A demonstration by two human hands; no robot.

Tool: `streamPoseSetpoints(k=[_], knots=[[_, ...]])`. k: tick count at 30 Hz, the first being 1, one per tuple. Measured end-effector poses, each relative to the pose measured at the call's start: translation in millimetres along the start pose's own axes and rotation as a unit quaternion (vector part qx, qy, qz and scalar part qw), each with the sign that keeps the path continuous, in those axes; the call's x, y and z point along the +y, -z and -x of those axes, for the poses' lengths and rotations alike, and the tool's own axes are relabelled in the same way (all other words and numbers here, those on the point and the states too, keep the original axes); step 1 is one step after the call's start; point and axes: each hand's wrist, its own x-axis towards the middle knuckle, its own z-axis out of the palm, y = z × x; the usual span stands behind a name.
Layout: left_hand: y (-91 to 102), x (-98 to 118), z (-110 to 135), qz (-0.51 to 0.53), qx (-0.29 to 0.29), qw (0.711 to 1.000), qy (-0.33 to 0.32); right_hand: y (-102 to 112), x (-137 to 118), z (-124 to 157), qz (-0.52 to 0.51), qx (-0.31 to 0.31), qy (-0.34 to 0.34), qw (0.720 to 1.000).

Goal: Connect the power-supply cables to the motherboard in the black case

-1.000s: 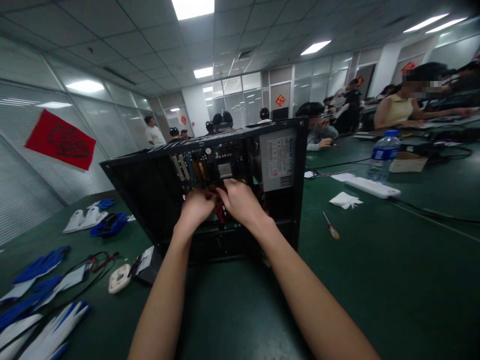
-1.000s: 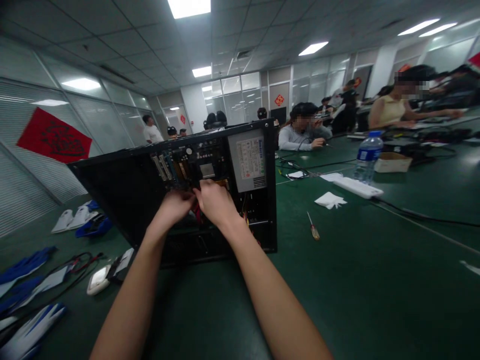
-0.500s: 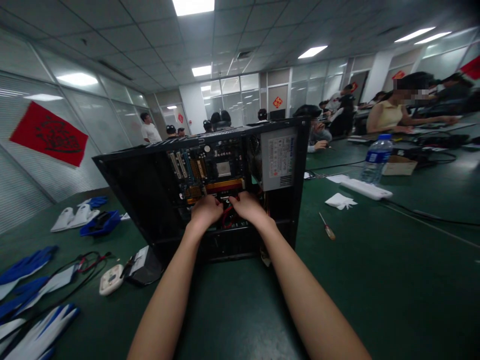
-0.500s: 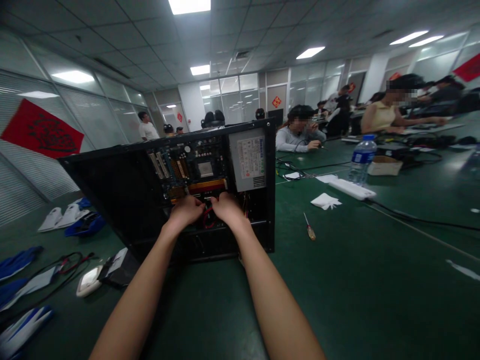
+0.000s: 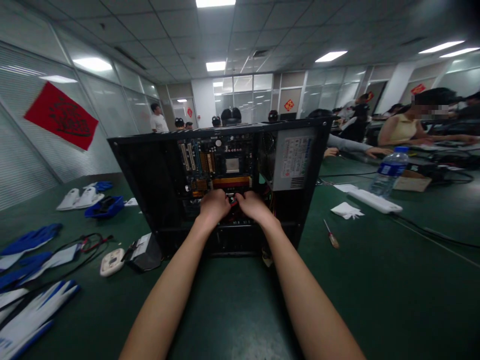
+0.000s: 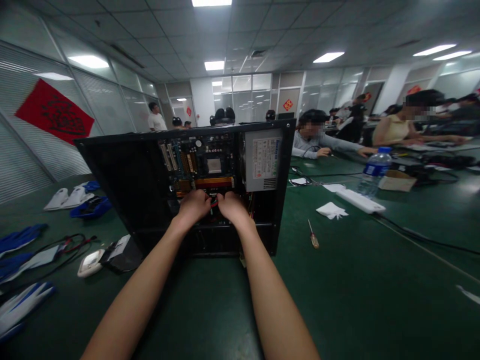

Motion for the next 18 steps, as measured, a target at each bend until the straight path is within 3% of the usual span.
streamPoseSetpoints(k=[6, 10, 12, 14, 18], knots=[[0.8, 2.9, 7.5, 0.002, 0.010, 1.000, -0.006, -5.6, 4.6, -8.6, -0.030, -0.010, -0.008, 0.999], [7.1, 0.1, 11.4, 0.020, 0.082, 0.996, -0.021, 0.6, -2.2, -6.1, -0.158, -0.024, -0.026, 0.987], [11.8, -3.9, 10.6, 0.080, 0.087, 0.992, -0.038, 8.1, -8.8, -0.8, -0.247, -0.028, -0.034, 0.968], [15.9, -8.5, 8.5, 0.161, 0.043, 0.984, -0.068, 15.4, -15.1, 4.9, -0.313, -0.023, -0.037, 0.949], [17.8, -12.9, 5.7, 0.299, -0.115, 0.936, -0.144, 17.5, -17.7, 7.3, -0.353, -0.021, -0.022, 0.935]])
